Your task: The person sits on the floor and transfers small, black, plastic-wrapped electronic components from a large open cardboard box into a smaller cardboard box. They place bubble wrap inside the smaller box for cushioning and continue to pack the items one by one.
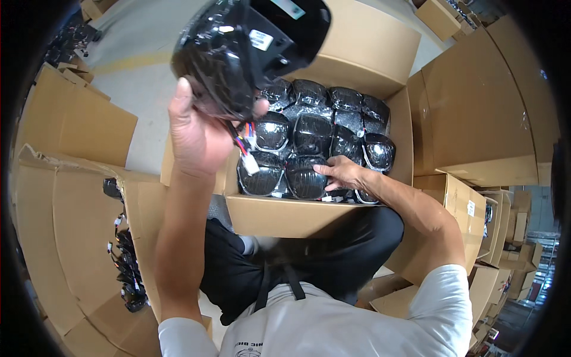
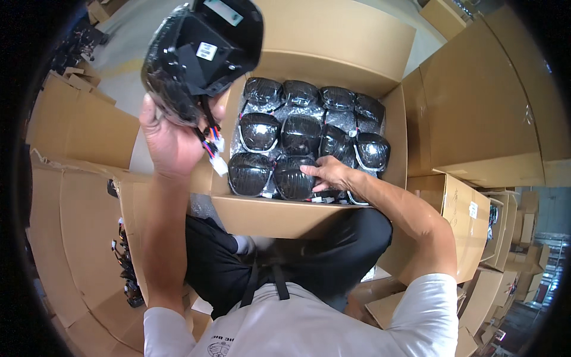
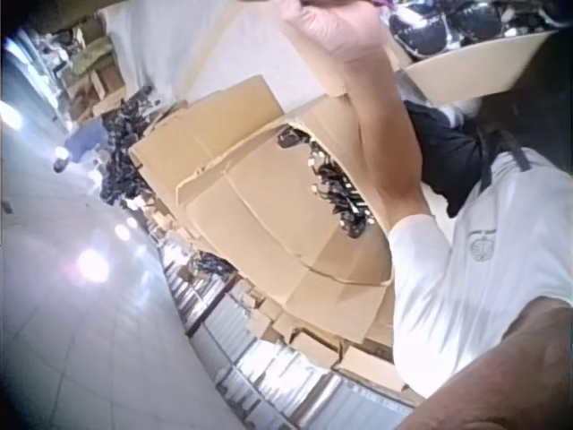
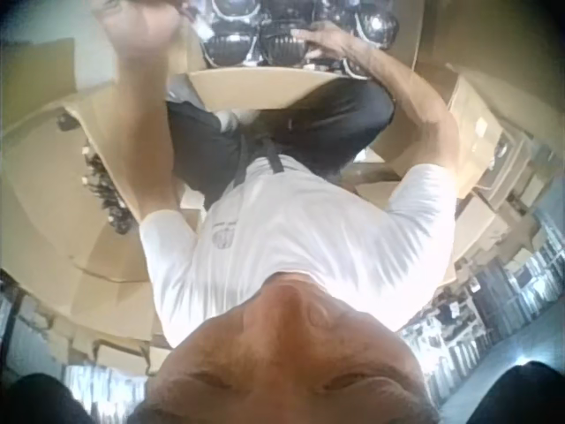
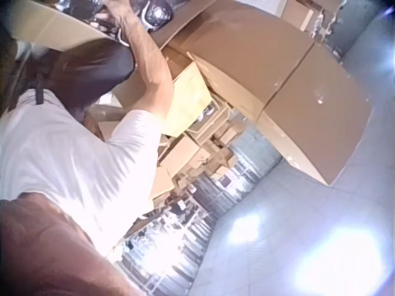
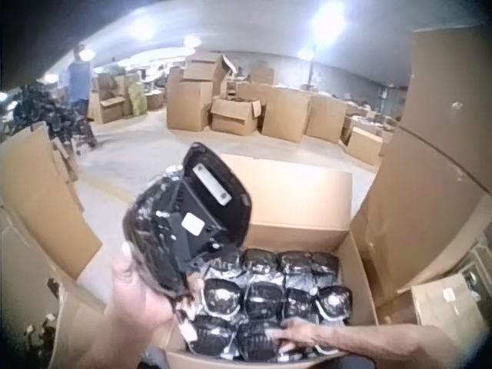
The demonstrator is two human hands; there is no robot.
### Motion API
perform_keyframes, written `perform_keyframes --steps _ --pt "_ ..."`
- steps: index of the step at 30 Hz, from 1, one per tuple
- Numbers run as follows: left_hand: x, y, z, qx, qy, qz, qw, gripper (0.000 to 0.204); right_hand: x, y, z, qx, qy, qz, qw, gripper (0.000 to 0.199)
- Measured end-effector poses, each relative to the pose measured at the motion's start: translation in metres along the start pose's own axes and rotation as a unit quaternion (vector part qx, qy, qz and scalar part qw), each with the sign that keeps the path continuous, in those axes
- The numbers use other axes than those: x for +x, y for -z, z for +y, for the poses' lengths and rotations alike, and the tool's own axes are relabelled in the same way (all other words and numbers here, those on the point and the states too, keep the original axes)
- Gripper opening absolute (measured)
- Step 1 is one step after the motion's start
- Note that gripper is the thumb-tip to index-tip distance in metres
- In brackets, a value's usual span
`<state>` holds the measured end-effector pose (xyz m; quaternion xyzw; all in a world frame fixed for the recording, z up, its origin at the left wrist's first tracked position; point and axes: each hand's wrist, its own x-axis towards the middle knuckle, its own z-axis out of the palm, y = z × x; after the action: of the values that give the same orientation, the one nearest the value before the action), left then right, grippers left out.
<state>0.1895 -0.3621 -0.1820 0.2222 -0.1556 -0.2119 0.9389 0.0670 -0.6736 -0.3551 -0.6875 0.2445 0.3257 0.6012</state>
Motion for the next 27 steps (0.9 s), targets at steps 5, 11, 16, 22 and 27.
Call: perform_keyframes --steps 5,11,16,22,27 --pt "0.001 0.003 -0.021 -0.002 0.044 -0.016 0.999 0.063 -0.009 0.009 -0.016 -0.312 -0.026 0.04 0.949 0.067" --pt "-0.004 -0.017 -0.043 -0.048 0.145 0.028 0.988 0.057 -0.056 0.012 -0.115 0.053 0.358 -0.037 0.932 0.106" --pt "-0.015 -0.009 -0.076 -0.046 0.226 0.023 0.973 0.066 -0.103 0.012 -0.172 0.096 0.496 -0.094 0.858 0.111" --pt "-0.003 -0.028 -0.078 -0.013 0.088 0.162 0.983 0.043 -0.152 0.01 -0.154 0.1 0.502 0.069 0.856 0.07" --pt "0.004 -0.027 -0.059 0.124 0.039 0.166 0.978 0.036 -0.165 0.063 -0.108 -0.085 0.236 0.141 0.958 0.06"
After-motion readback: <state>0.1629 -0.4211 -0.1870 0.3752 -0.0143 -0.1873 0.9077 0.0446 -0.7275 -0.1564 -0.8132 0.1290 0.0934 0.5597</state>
